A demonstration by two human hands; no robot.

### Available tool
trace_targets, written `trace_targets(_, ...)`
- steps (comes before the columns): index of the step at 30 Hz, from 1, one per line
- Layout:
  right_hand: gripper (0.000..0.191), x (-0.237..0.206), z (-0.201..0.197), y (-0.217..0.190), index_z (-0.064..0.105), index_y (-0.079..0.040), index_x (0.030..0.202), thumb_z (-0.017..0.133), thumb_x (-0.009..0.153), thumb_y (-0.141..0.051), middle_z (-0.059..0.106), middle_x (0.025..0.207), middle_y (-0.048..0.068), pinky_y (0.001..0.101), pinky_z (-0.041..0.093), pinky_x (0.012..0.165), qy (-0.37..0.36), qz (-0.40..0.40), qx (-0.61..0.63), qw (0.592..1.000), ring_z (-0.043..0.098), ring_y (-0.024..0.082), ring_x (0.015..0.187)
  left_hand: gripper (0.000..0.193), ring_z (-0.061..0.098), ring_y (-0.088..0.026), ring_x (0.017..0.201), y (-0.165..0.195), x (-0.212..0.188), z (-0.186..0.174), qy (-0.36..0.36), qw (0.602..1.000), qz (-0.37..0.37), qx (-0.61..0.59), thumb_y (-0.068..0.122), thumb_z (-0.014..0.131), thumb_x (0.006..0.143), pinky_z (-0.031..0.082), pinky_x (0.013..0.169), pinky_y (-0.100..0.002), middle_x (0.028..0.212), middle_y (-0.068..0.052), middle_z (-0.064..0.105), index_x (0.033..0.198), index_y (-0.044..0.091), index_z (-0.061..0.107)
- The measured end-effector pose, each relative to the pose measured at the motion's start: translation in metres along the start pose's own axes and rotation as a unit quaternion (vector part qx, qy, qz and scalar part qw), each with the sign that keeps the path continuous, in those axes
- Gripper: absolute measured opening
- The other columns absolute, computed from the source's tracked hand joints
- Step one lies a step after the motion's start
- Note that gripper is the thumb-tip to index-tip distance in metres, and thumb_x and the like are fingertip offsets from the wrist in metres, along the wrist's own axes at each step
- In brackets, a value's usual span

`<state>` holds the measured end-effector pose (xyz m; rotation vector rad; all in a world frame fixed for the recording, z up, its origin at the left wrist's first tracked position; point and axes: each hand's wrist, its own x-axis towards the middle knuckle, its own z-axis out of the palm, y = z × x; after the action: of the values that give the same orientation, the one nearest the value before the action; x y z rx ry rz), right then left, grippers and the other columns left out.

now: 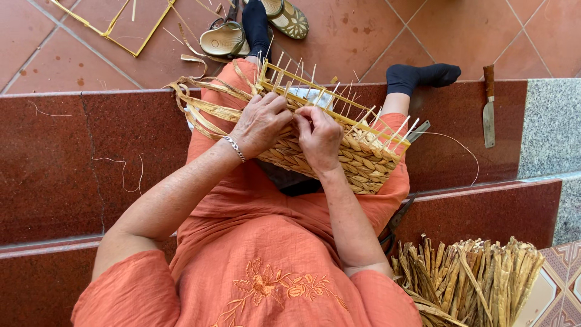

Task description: The person weaves a rectangular basket by hand, interlacing dried palm leaves through a bamboo frame. They repeatedly pull strands through the weave, trim excess material with scissors, and adjust the basket's shape while seated on the floor.

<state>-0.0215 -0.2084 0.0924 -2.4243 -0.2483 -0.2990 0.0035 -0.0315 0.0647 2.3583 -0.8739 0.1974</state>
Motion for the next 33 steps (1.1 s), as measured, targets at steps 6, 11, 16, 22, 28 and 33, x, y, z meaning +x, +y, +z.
trace_targets(6, 0.034, 0.010, 0.010, 0.001, 0.064, -0.004, 0.117, 0.080, 0.089, -0.015, 0.074, 0.086, 0.007, 0.0318, 0.057, 0.060, 0.015, 0.055, -0.016, 0.998, 0.071, 0.017, 0.072, 0.031, 0.053, -0.028, 0.109, 0.009, -0.027, -0.038, 0.070, 0.997, 0.009, 0.034, 0.018, 0.074, 0.084, 0.043, 0.093, -0.043, 0.113, -0.007, 0.055, 0.112, 0.008, 0.068)
trace_targets(11, 0.007, 0.015, 0.024, -0.004, 0.070, -0.005, 0.104, 0.069, 0.102, 0.002, 0.073, 0.102, 0.015, 0.0252, 0.062, 0.060, -0.004, -0.082, -0.058, 0.995, 0.071, 0.018, 0.074, 0.031, 0.055, -0.030, 0.106, 0.008, -0.054, -0.048, -0.003, 0.994, -0.033, 0.105, 0.026, 0.075, 0.077, 0.043, 0.091, -0.047, 0.109, -0.010, 0.057, 0.100, 0.008, 0.064)
trace_targets(16, 0.020, 0.012, 0.004, -0.012, 0.070, -0.006, 0.116, 0.063, 0.099, 0.002, 0.075, 0.106, 0.010, 0.0356, 0.061, 0.084, -0.059, -0.086, 0.013, 0.994, 0.075, 0.025, 0.094, 0.012, 0.059, -0.023, 0.096, -0.011, -0.055, -0.043, -0.068, 0.989, -0.067, 0.109, 0.013, 0.068, 0.101, 0.045, 0.085, -0.038, 0.100, -0.007, 0.062, 0.113, 0.012, 0.067)
trace_targets(22, 0.023, 0.013, -0.014, -0.019, 0.070, -0.004, 0.114, 0.073, 0.092, -0.007, 0.075, 0.105, 0.013, 0.0380, 0.058, 0.084, -0.103, -0.077, 0.076, 0.989, 0.073, 0.028, 0.093, 0.017, 0.059, -0.021, 0.098, -0.009, -0.025, -0.059, 0.117, 0.978, -0.030, 0.171, 0.012, 0.070, 0.094, 0.046, 0.091, -0.040, 0.096, -0.001, 0.064, 0.111, 0.013, 0.067)
trace_targets(28, 0.015, 0.014, -0.002, -0.009, 0.068, -0.003, 0.110, 0.070, 0.095, -0.004, 0.074, 0.098, 0.013, 0.0373, 0.058, 0.078, -0.103, 0.006, 0.084, 0.991, 0.073, 0.028, 0.088, 0.022, 0.060, -0.023, 0.105, 0.017, -0.026, -0.048, 0.189, 0.971, 0.063, 0.129, 0.008, 0.068, 0.089, 0.048, 0.097, -0.043, 0.105, -0.007, 0.065, 0.111, 0.010, 0.065)
trace_targets(33, 0.014, 0.013, -0.008, -0.005, 0.064, -0.005, 0.112, 0.064, 0.098, -0.001, 0.074, 0.097, 0.012, 0.0357, 0.059, 0.077, -0.128, 0.035, 0.128, 0.983, 0.074, 0.024, 0.088, 0.019, 0.067, -0.028, 0.093, 0.001, -0.014, -0.011, 0.065, 0.993, -0.079, 0.061, 0.003, 0.067, 0.093, 0.057, 0.083, -0.038, 0.101, -0.015, 0.068, 0.111, -0.001, 0.063)
